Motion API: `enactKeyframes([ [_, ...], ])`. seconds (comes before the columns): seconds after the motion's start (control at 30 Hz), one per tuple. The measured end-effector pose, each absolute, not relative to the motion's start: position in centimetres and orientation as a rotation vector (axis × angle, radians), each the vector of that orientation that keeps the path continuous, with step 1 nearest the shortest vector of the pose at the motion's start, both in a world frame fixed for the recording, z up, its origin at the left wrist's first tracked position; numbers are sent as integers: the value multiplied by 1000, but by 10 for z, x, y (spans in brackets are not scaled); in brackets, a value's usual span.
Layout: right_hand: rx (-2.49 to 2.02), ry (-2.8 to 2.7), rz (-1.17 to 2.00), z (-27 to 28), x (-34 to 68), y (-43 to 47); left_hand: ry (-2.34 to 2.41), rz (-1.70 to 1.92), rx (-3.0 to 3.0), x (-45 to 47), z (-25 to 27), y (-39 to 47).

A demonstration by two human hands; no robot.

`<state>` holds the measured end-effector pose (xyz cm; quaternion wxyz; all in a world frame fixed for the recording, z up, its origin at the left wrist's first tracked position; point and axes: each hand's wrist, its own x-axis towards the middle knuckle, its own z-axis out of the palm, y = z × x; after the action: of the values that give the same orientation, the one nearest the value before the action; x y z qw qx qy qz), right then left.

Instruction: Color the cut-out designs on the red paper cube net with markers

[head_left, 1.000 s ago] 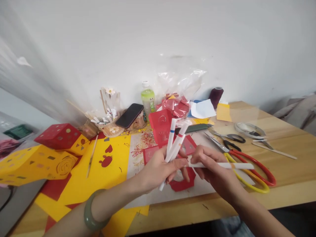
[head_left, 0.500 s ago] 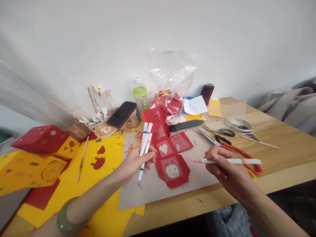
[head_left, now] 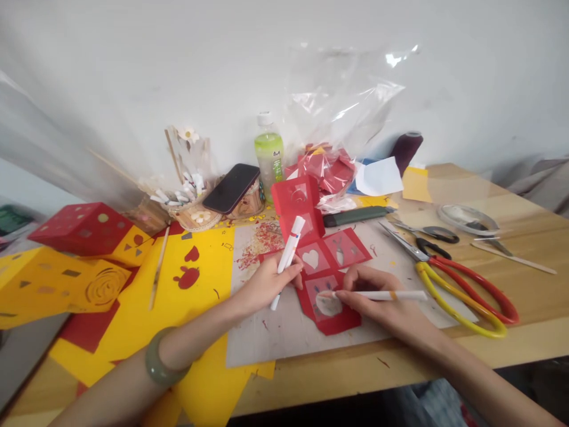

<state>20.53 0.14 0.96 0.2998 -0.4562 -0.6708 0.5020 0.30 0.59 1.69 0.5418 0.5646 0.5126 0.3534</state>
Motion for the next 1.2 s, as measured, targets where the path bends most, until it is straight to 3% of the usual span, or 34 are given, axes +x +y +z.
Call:
enactKeyframes([
  [0.37,-1228,-1937,1220,5,210,-3,1223,754,1416,1,11,10],
  [1.2,-1196,-1927,1331,5,210,-3,1240,746,1470,-1,6,9],
])
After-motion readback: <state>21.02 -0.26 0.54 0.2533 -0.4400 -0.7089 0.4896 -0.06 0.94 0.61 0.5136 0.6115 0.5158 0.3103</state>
